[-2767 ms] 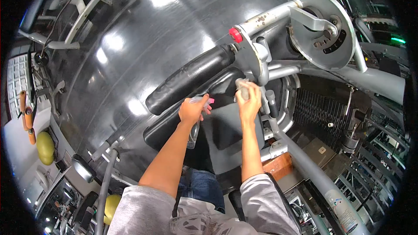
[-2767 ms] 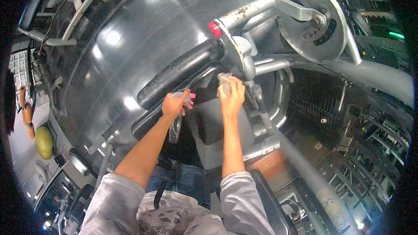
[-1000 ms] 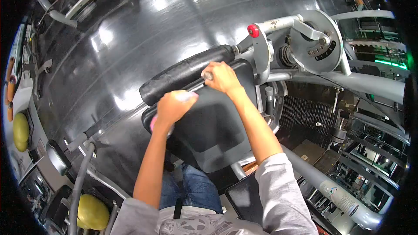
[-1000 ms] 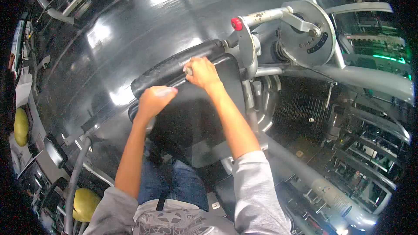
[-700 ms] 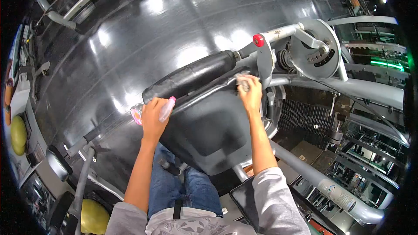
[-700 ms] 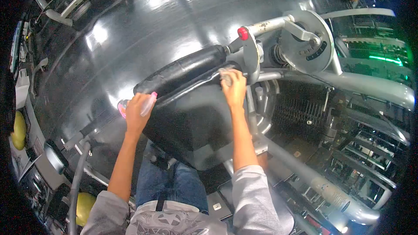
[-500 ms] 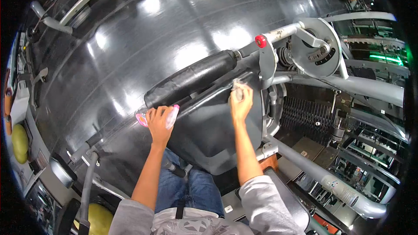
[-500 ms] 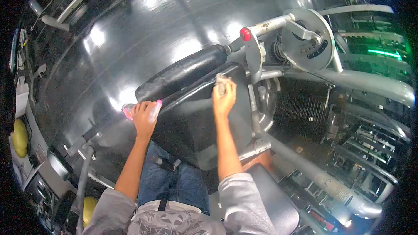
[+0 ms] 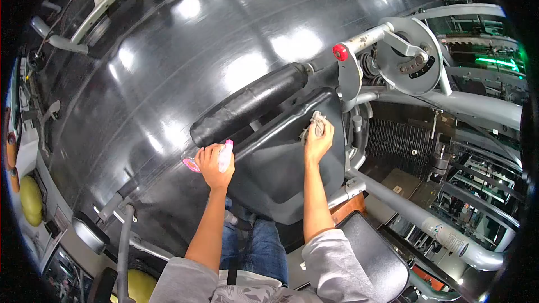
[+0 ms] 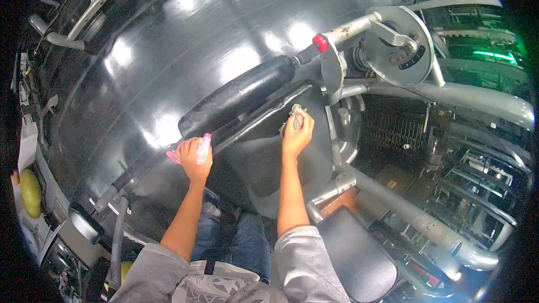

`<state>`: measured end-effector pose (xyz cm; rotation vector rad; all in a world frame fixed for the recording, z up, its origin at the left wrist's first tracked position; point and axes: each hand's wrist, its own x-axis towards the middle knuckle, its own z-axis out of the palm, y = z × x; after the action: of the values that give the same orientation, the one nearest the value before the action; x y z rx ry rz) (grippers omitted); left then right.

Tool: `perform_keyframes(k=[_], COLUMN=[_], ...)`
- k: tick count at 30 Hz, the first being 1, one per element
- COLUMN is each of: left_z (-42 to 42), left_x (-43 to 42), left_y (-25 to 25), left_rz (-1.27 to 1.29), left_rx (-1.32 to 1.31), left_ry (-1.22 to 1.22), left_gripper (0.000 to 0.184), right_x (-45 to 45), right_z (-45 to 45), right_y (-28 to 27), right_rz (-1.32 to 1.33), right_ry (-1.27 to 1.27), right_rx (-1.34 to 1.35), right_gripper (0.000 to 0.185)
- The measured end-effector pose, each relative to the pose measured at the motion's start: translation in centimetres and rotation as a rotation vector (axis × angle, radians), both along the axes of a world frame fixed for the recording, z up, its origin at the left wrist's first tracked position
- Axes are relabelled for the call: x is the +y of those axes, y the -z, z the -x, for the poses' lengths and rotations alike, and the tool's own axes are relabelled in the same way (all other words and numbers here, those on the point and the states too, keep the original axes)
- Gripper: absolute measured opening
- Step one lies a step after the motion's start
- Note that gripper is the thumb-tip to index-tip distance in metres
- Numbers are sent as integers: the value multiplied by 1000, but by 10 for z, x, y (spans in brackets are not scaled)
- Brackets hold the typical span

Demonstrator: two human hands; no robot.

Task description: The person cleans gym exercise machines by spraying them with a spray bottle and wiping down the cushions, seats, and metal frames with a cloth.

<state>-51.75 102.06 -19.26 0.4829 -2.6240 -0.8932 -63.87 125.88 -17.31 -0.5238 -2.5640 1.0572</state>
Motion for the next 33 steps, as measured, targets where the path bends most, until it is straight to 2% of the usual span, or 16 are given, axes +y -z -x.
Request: perform_keyframes(k=[3, 5, 7, 9, 13, 15, 16, 17, 19, 21, 23, 25, 27, 29, 31, 33], left_z=[1, 1, 1, 1, 0, 0, 0, 0, -2, -2, -3, -4, -5, -5, -4, -4], left_x=[0, 0, 0, -1, -2, -3, -3, -3, -3, -1, 0, -1, 0, 1, 0, -1], left_y=[3, 5, 5, 3, 1, 2, 2, 2, 2, 2, 10, 12, 12, 10, 7, 2], left_rz=[15, 11, 4, 1, -9, -12, -11, -32, -54, -69, -35, 4, 16, -6, -26, -52], left_rx=[-27, -64, -64, -65, -66, -61, -68, -80, -98, -86, -73, -65, -97, -83, -67, -95], left_ry=[-60, -103, -117, -131, -102, -75, -88, -112, -145, -226, -272, -316, -324, -314, -307, -237], left_gripper=[25, 23, 22, 22, 21, 21, 21, 22, 22, 24, 26, 27, 30, 30, 31, 33], right_x=[-29, -42, -56, -52, -28, -26, -34, -44, -80, -111, -141, -147, -134, -116, -97, -79], right_z=[-21, -42, -44, -24, 49, 84, 89, 86, 73, 47, 25, 9, 18, 43, 69, 81], right_y=[-18, -25, -43, -56, -50, -45, -41, -36, -32, -21, -30, -29, -36, -43, -35, -37], right_rz=[-48, -112, -130, -287, -532, -562, -692, -693, -990, -964, -894, -787, -671, -697, -855, -695], right_ry=[-197, -533, -816, -880, -721, -648, -705, -721, -850, -959, -1198, -1411, -1357, -1202, -1035, -939], right_rx=[-46, -38, -278, -361, -357, -560, -572, -574, -602, -651, -713, -639, -661, -771, -738, -696], right_gripper=[29, 32, 35, 35, 28, 23, 25, 25, 25, 19, 20, 22, 16, 13, 14, 10])
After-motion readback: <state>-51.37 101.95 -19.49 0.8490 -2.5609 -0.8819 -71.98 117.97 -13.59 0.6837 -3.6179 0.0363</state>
